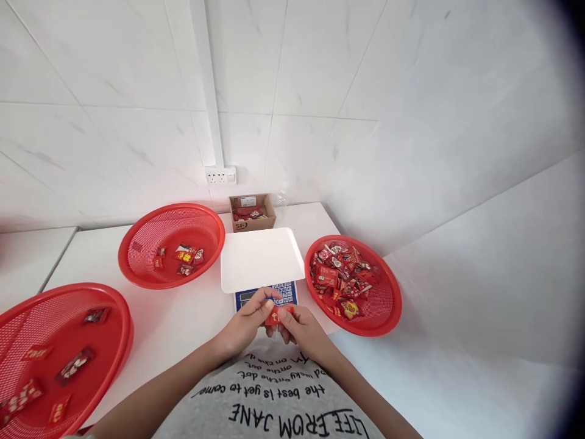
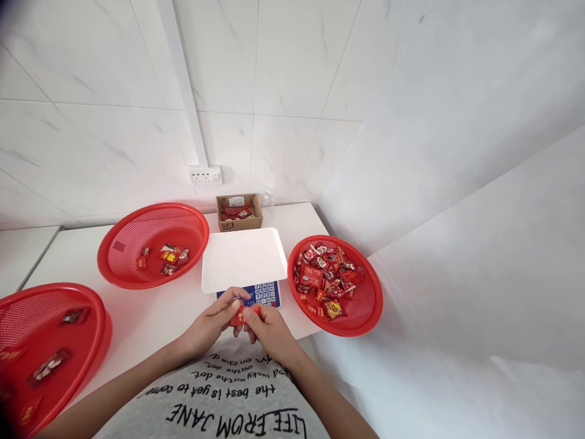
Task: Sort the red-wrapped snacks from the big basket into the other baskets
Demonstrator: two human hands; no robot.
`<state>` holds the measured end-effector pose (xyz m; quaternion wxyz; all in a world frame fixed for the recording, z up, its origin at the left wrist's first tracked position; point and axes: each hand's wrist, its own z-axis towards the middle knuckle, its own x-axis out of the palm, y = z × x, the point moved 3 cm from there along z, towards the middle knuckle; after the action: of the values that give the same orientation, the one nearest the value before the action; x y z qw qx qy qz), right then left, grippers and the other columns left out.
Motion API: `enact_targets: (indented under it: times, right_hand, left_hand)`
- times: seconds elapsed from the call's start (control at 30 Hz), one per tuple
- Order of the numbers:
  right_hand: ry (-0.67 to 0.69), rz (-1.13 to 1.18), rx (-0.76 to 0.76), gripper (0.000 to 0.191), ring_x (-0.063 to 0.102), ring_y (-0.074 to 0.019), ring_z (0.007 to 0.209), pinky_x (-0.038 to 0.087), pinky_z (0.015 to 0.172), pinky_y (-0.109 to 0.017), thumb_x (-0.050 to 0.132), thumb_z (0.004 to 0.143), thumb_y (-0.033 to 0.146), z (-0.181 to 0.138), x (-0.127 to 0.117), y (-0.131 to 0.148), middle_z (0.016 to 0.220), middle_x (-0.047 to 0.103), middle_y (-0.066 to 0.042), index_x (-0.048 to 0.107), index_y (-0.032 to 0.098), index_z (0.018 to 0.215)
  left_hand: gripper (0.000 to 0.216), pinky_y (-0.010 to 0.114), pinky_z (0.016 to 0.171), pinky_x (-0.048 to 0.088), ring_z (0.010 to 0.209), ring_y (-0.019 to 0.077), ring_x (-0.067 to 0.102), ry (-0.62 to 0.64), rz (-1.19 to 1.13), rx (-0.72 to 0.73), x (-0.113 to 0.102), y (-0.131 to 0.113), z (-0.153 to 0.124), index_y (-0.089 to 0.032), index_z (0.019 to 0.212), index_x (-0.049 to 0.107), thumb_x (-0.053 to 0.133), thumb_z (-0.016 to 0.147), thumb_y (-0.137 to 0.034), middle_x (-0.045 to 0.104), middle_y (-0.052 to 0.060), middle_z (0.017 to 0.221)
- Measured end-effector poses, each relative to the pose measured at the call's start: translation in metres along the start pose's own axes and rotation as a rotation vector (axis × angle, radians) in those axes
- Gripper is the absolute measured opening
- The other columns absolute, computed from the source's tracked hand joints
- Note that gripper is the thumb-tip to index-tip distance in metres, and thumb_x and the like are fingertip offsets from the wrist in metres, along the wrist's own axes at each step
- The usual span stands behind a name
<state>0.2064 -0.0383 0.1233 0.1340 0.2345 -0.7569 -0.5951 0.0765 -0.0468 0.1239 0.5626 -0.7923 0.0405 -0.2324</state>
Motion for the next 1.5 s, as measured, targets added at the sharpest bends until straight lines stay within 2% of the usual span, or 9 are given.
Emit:
enact_targets:
  times: [0.3, 0.5, 0.7, 0.93, 1.1, 1.23, 1.33, 1.43, 1.5]
  right_hand:
    - [-0.195, -0.109, 0.008, 0.047, 0.039, -0.0104, 0.047, 0.031, 0.049, -0.024, 0.042, 0.083, 0.056, 0.016, -0.001, -0.024, 0.048, 0.044, 0.003, 0.044, 0.020, 0.052]
    - [-0.131, 0.021, 0.091, 0.058, 0.038, -0.0098, 0.042, 0.030, 0.046, -0.024, 0.036, 0.079, 0.071, 0.019, 0.007, -0.033, 0.044, 0.044, 0.003, 0.045, 0.020, 0.053]
    - [-0.124, 0.050, 0.251, 0.074, 0.036, -0.0092, 0.036, 0.026, 0.041, -0.024, 0.018, 0.072, 0.084, 0.008, 0.016, -0.047, 0.039, 0.041, 0.002, 0.046, 0.019, 0.048]
    - [-0.183, 0.013, 0.296, 0.073, 0.037, -0.0098, 0.035, 0.029, 0.041, -0.025, 0.018, 0.068, 0.087, 0.008, 0.014, -0.058, 0.037, 0.038, 0.004, 0.043, 0.021, 0.047]
    - [-0.223, 0.044, 0.322, 0.070, 0.038, -0.0093, 0.035, 0.027, 0.040, -0.024, 0.021, 0.071, 0.084, 0.011, 0.013, -0.061, 0.038, 0.037, 0.004, 0.041, 0.021, 0.047]
    - [-0.246, 0.206, 0.392, 0.068, 0.038, -0.0076, 0.035, 0.024, 0.039, -0.022, 0.023, 0.075, 0.081, 0.014, 0.010, -0.067, 0.040, 0.038, 0.005, 0.043, 0.020, 0.052]
    - [-0.236, 0.269, 0.401, 0.064, 0.038, -0.0068, 0.036, 0.022, 0.039, -0.021, 0.029, 0.076, 0.078, 0.015, 0.009, -0.070, 0.043, 0.039, 0.006, 0.044, 0.019, 0.056]
    - [-0.228, 0.301, 0.374, 0.060, 0.041, -0.0073, 0.039, 0.023, 0.039, -0.021, 0.034, 0.076, 0.076, 0.015, 0.008, -0.073, 0.046, 0.042, 0.006, 0.047, 0.019, 0.062]
    - [-0.220, 0.327, 0.359, 0.058, 0.042, -0.0076, 0.040, 0.024, 0.040, -0.021, 0.035, 0.076, 0.075, 0.015, 0.008, -0.075, 0.047, 0.043, 0.006, 0.047, 0.019, 0.065]
  left_hand:
    - [0.030, 0.025, 0.062, 0.035, 0.061, 0.0103, 0.044, -0.045, 0.042, -0.124, 0.000, 0.004, 0.009, -0.018, 0.100, 0.050, 0.055, 0.083, -0.042, 0.056, -0.003, 0.071]
    - [0.036, 0.025, 0.055, 0.034, 0.052, 0.0103, 0.045, -0.057, 0.160, -0.160, -0.008, 0.024, 0.019, -0.019, 0.084, 0.047, 0.054, 0.080, -0.054, 0.056, -0.005, 0.061]
    - [0.043, 0.025, 0.054, 0.035, 0.055, 0.0141, 0.055, 0.108, 0.297, -0.164, -0.013, 0.039, 0.020, -0.019, 0.070, 0.046, 0.049, 0.079, -0.061, 0.062, -0.001, 0.058]
    - [0.028, 0.025, 0.064, 0.039, 0.071, 0.0162, 0.059, 0.205, 0.677, -0.102, -0.016, 0.030, 0.017, -0.017, 0.070, 0.060, 0.050, 0.082, -0.041, 0.070, 0.002, 0.075]
    - [0.026, 0.024, 0.060, 0.037, 0.063, 0.0142, 0.054, 0.111, 0.578, -0.122, -0.018, 0.033, 0.018, -0.018, 0.065, 0.057, 0.051, 0.079, -0.039, 0.062, -0.001, 0.065]
    - [0.040, 0.024, 0.052, 0.031, 0.050, 0.0106, 0.041, -0.155, 0.374, -0.147, -0.039, 0.039, 0.032, -0.018, 0.056, 0.047, 0.060, 0.071, -0.053, 0.045, -0.006, 0.050]
    - [0.048, 0.023, 0.050, 0.028, 0.045, 0.0088, 0.036, -0.278, 0.276, -0.145, -0.059, 0.039, 0.048, -0.019, 0.056, 0.041, 0.057, 0.069, -0.063, 0.039, -0.008, 0.046]
    - [0.049, 0.024, 0.053, 0.035, 0.051, 0.0103, 0.044, -0.343, 0.213, -0.101, -0.076, 0.031, 0.064, -0.018, 0.066, 0.049, 0.051, 0.073, -0.067, 0.044, -0.007, 0.052]
    - [0.049, 0.024, 0.062, 0.043, 0.064, 0.0128, 0.055, -0.366, 0.160, -0.077, -0.085, 0.025, 0.074, -0.018, 0.084, 0.057, 0.049, 0.076, -0.066, 0.056, -0.002, 0.066]
